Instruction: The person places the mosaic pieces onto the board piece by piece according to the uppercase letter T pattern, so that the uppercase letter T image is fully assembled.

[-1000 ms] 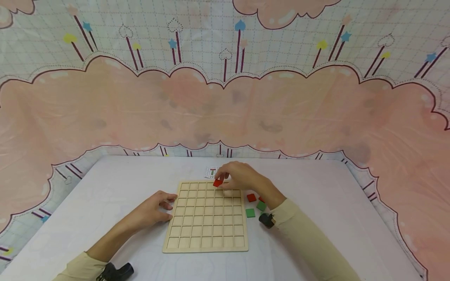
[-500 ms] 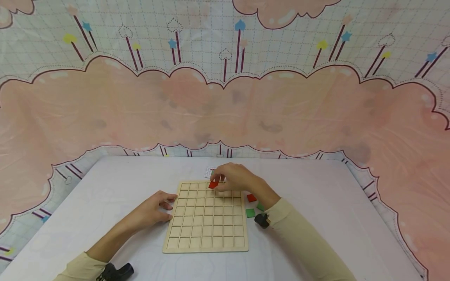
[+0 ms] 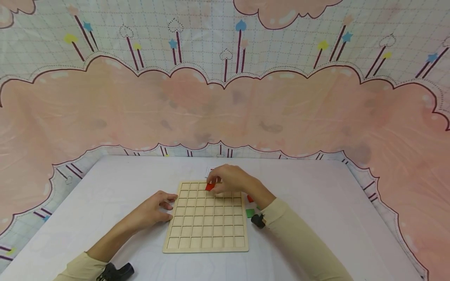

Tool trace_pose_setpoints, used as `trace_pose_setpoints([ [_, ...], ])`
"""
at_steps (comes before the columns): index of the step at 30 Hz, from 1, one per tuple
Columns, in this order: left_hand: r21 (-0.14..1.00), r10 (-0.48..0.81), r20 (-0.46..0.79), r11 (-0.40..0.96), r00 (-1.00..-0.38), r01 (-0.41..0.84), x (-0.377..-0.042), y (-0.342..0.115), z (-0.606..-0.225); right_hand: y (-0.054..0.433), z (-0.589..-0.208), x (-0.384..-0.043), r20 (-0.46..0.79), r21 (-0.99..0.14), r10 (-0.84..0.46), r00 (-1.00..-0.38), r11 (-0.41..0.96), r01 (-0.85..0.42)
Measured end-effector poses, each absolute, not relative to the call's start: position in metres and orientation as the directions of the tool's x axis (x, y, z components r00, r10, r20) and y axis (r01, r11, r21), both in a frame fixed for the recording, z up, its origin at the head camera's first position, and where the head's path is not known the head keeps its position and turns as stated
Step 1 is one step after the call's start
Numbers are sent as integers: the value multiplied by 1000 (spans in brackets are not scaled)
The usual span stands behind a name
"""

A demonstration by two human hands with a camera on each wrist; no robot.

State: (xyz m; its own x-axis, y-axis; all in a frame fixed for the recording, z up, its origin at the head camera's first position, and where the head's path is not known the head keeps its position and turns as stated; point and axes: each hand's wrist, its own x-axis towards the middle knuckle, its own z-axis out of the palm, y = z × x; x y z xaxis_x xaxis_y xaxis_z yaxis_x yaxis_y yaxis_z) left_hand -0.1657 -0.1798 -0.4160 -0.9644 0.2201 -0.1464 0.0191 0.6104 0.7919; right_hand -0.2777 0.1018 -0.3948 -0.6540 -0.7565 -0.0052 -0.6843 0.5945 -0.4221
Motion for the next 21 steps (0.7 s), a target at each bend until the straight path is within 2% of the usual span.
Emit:
trace_pose_setpoints([
  [10,778,215,-142,627,-966,25,-166,-180,-417,91,-396,-276,-19,-410,-762,-647,596,-690],
  [21,777,207,-151,630,-967,13,-167,-180,-418,74,-400,-275,-28,-323,-783,-622,596,-735],
])
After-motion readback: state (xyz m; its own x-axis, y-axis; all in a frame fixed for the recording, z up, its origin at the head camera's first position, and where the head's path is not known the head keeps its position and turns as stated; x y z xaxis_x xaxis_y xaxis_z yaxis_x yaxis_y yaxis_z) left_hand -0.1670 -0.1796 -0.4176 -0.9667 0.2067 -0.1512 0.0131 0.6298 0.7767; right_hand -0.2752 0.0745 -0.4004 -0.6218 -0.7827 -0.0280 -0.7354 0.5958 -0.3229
